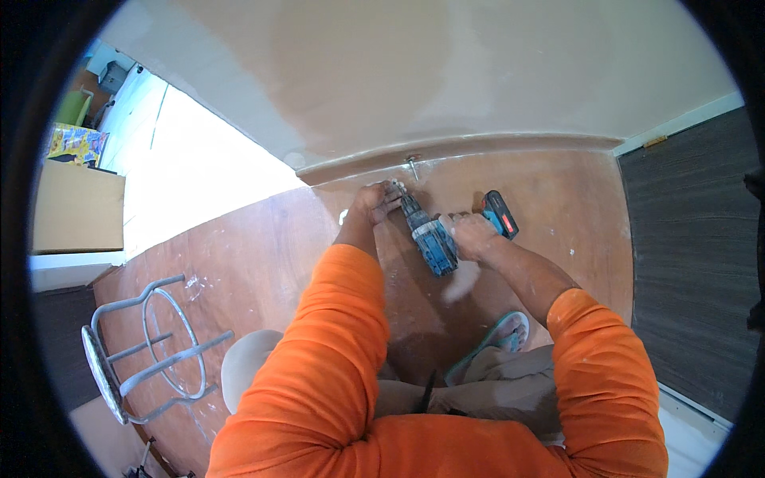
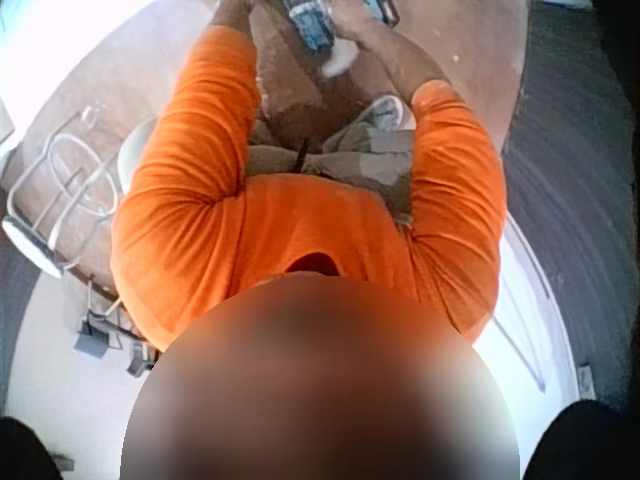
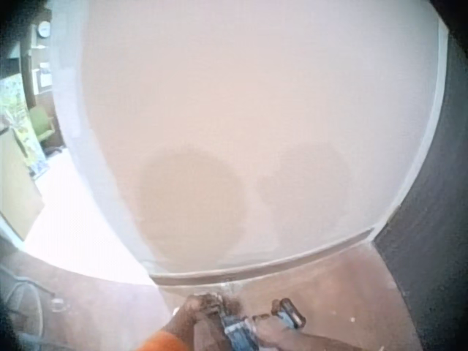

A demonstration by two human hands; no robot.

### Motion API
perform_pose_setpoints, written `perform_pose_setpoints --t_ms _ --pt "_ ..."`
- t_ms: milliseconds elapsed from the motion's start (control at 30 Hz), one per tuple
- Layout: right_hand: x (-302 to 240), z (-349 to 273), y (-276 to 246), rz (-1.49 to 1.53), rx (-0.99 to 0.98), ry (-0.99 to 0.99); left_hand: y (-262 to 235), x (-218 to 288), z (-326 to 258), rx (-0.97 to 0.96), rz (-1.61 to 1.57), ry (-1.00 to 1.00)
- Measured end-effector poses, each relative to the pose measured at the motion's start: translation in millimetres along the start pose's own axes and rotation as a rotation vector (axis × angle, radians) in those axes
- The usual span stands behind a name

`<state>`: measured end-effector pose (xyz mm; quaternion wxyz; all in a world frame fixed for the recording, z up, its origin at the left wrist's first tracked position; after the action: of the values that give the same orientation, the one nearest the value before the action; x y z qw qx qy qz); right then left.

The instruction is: The person aligns a dark baseboard against a wall and uses a cordless drill to drive screws into pre-drilled holes, securing the baseboard in place.

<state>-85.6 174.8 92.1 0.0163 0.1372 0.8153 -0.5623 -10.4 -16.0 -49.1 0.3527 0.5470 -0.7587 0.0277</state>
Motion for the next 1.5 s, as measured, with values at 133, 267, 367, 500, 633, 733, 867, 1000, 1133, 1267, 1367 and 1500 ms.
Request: perform_pose_setpoints --t_ms 133,267,367,500,633,733,867,1000,1133,1267,1367,1500 --pt "-7 0 0 0.040 -0.003 0.004 -5 0 -4 0.013 -0.055 -0.018" --pt "-10 -2 -3 0.044 0.001 0.014 -8 -2 -4 0.043 -0.087 -0.036" --pt "-11 -3 -6 0.045 -0.007 0.019 -7 -3 -3 0.025 -0.092 -0.026" --pt "-11 -4 -10 0.034 -0.004 0.022 -2 -4 1 0.005 -0.113 -0.011" --pt "-9 -5 -11 0.035 -0.024 0.028 -2 -6 2 0.047 -0.129 -0.026" --pt "-7 -6 -11 0.029 -0.022 0.014 -1 -6 1 0.061 -0.112 -0.027" --pt "-6 -5 -9 0.026 0.018 0.003 7 -4 -1 0.001 -0.092 -0.006" --pt "-4 -5 -6 0.055 0.003 0.018 6 -5 0 0.009 -0.096 -0.017" --pt "-6 -5 -4 0.132 -0.012 0.030 8 -4 -3 -0.037 -0.113 -0.023" --pt "-9 -3 -3 0.191 0.064 0.019 7 -1 -9 0.007 -0.132 -0.069" --pt "-11 0 0 0.160 0.143 0.029 15 11 -14 -0.046 -0.046 0.004" --pt "-9 3 3 0.111 0.183 0.059 15 8 -8 -0.040 -0.080 0.000"
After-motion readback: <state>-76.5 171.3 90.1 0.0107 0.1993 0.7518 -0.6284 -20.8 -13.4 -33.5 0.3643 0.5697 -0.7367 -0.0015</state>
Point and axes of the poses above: each hand's wrist, its own z-axis towards the middle knuckle, its own y-axis out of the palm, x = y × z, the point moved 9 cm from there along z, towards the middle knuckle, and after that the axes turned 10 degrees about x, right-handed, at the moved point
